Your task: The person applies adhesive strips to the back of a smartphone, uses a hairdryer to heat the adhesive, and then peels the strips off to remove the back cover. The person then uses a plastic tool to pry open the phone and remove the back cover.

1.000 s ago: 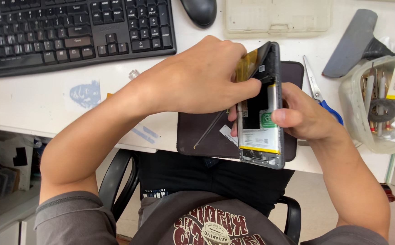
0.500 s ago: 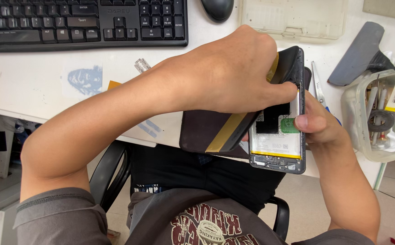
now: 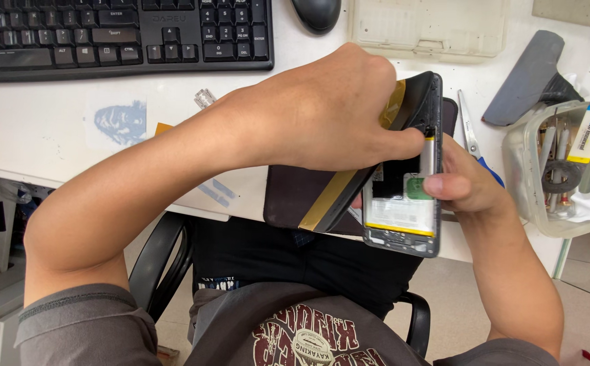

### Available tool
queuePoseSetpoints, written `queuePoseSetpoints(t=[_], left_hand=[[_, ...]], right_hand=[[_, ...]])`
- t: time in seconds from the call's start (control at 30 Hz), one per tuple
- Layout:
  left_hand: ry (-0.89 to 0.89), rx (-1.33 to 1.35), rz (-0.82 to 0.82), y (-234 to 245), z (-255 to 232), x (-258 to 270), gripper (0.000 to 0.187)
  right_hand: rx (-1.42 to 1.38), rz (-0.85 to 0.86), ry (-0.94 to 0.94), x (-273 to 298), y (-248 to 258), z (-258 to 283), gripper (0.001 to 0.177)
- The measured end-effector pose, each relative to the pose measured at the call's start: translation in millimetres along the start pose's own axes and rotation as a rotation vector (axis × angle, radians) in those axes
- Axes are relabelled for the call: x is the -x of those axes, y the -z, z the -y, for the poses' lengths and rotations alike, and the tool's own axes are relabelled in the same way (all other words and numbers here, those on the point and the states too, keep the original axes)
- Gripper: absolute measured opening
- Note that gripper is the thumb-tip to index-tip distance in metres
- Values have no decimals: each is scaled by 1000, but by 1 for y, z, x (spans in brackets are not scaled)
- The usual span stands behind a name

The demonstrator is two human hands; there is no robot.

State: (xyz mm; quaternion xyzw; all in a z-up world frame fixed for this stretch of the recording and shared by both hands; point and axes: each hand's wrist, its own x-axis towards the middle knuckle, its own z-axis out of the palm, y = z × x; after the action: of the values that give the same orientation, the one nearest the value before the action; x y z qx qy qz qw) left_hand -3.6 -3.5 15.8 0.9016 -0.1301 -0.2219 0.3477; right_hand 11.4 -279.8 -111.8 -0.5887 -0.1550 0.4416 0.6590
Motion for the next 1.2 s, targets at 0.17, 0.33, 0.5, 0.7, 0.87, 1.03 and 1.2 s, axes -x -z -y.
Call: queuePoseSetpoints(t=[0.17,0.33,0.5,0.7,0.87,1.03,1.2], left_hand=[[-199,93,-204,-23,12,3,70],[-410,180,-316,-51,17,18,87],[-538,179,-423,-64,19,14,97],[-542,-9,-480,-60,20,9,91],[-468,86,-339,-56,32,7,84],[-534,-50,-507,-69,40,5,83],[-532,-295,-647,-88,34,1,82]], right_hand=[[254,-194,112,-9,-25,-4,72],[413,-288,244,-15,-49,0,66],[434,-334,563,-17,-55,6,83],[499,-448,545,-25,-69,-7,65],[513,-387,370,-28,-79,-10,63],[275,-310,503,-23,-79,-2,74],[440,-506,592,-18,-78,6,83]])
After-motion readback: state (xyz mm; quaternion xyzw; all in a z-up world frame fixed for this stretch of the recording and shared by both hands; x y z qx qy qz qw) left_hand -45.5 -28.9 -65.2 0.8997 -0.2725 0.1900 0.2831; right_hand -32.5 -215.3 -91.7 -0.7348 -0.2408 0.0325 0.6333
